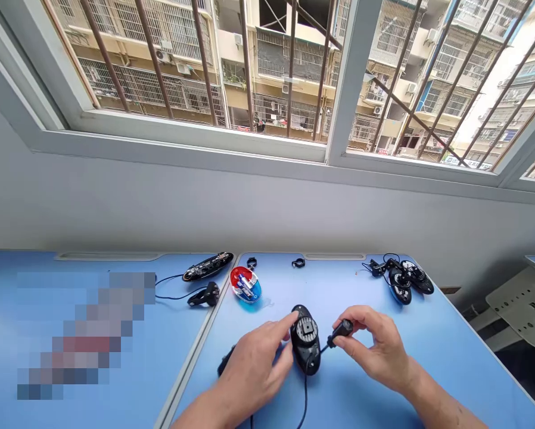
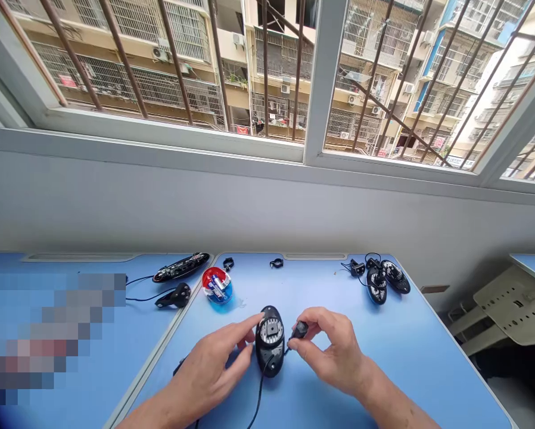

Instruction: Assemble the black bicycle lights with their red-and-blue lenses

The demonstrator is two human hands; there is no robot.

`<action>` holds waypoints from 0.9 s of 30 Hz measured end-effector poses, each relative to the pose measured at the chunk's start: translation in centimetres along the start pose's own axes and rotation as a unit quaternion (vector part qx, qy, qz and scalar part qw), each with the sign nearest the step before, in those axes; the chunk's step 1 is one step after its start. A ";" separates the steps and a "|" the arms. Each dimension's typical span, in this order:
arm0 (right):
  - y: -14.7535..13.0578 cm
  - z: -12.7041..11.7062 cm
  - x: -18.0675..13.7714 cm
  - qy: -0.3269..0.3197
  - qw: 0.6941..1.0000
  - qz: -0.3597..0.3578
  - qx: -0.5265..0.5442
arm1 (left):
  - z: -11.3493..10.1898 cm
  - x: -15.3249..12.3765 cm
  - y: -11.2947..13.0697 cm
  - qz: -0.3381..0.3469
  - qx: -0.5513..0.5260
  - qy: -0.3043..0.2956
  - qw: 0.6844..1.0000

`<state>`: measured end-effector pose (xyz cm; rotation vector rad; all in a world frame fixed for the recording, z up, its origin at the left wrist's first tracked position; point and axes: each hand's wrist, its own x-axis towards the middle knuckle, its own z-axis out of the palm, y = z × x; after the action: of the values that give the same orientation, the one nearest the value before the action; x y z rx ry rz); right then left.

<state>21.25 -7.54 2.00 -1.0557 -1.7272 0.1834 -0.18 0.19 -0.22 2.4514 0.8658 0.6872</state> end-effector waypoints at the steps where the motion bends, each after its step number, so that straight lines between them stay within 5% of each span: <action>1: 0.0 0.2 -0.1 -0.004 1.000 0.013 0.019 | -0.4 0.1 0.3 -0.015 -0.009 -0.008 1.000; 10: 0.4 0.7 -0.3 -0.026 0.986 0.112 0.117 | 0.2 0.0 1.1 -0.028 0.024 -0.075 0.996; 15: 0.9 -1.9 0.9 0.103 0.982 0.144 0.058 | 0.8 -0.3 -0.2 -0.023 0.071 -0.069 0.995; 18: 1.4 -2.5 1.2 0.158 0.979 0.126 0.034 | 1.0 -0.6 -0.9 0.001 0.072 -0.055 0.996; 27: 1.7 -1.6 0.8 0.144 0.988 0.057 0.009 | 3.0 1.0 -0.8 -0.032 0.071 -0.013 0.997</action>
<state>23.50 -6.52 2.24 -1.1111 -1.4056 0.1117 1.89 0.64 -2.67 2.5382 1.0085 0.5881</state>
